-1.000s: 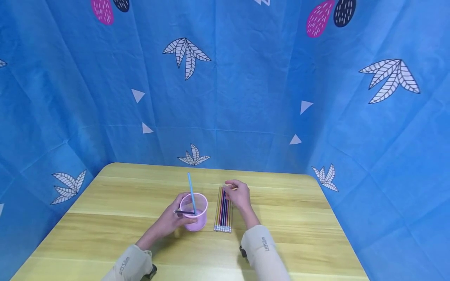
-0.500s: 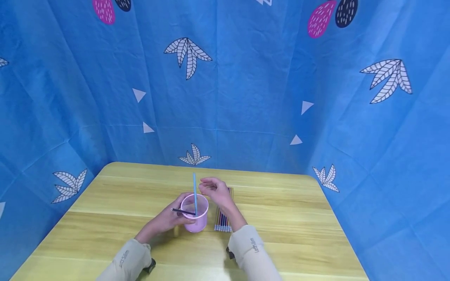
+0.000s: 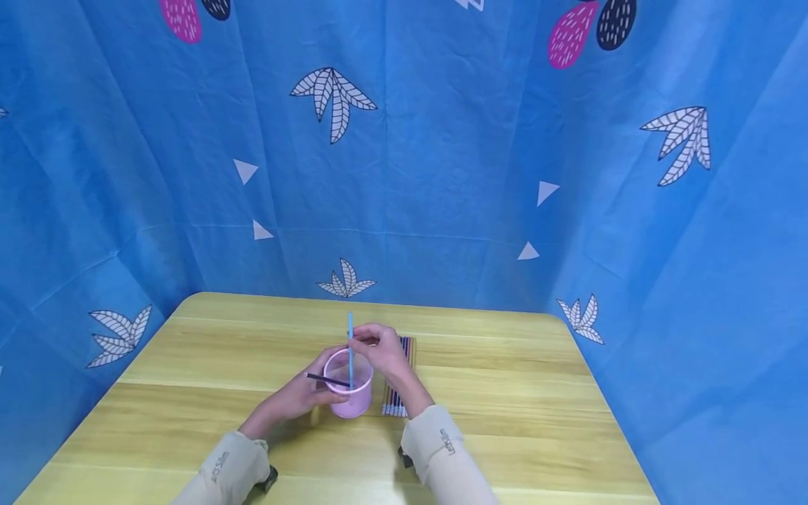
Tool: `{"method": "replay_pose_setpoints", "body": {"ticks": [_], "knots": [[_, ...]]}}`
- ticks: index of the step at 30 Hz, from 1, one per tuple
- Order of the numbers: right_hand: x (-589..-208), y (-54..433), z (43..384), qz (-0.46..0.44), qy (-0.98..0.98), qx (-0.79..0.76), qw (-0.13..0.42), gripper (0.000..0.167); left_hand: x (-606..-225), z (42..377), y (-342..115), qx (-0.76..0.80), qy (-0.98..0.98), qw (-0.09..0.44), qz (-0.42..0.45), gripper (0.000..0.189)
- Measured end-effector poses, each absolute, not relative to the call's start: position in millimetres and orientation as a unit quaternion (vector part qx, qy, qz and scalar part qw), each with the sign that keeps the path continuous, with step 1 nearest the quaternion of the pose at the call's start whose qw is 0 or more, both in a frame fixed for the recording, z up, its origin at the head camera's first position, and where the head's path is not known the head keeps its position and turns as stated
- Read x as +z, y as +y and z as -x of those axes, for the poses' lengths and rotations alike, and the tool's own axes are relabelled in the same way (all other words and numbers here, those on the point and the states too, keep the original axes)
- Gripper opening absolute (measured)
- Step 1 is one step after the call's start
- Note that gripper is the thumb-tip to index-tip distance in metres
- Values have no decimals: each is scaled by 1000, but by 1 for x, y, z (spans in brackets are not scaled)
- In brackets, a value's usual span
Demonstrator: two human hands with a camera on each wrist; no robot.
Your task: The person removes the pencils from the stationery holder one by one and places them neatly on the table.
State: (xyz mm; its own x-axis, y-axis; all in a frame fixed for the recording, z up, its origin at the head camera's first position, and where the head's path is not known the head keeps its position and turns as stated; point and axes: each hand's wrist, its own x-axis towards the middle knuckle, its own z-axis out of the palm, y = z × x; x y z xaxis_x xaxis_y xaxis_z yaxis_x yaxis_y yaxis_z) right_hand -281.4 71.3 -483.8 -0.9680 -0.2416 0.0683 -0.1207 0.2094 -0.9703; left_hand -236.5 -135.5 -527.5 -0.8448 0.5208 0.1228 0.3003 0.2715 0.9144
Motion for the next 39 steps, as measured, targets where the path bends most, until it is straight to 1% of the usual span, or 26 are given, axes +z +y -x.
{"method": "replay_pose_setpoints", "body": {"ticks": [5, 11, 14, 18, 21, 25, 27, 32, 39], "knots": [[-484, 72, 280, 113, 782, -612, 40, 24, -527, 233, -134, 549, 787, 98, -265, 91], [-484, 70, 279, 109, 778, -618, 2, 23, -526, 229, -136, 545, 794, 85, -254, 93], [-483, 71, 279, 109, 769, -629, -6, 22, -527, 229, -138, 546, 795, 83, -251, 93], [-479, 72, 279, 111, 760, -641, -3, 22, -527, 229, -137, 570, 777, 87, -252, 94], [-476, 73, 279, 112, 755, -647, 0, 24, -527, 227, -134, 595, 763, 87, -238, 101], [-474, 74, 280, 116, 745, -657, -5, 24, -528, 222, -129, 604, 769, 63, -199, 111], [-472, 75, 280, 117, 741, -662, -7, 23, -528, 220, -126, 605, 774, 45, -182, 111], [-466, 78, 278, 117, 738, -665, -7, 24, -529, 218, -120, 615, 775, 9, -144, 108], [-463, 81, 277, 121, 740, -662, -20, 25, -525, 217, -113, 621, 774, -9, -127, 100]]}}
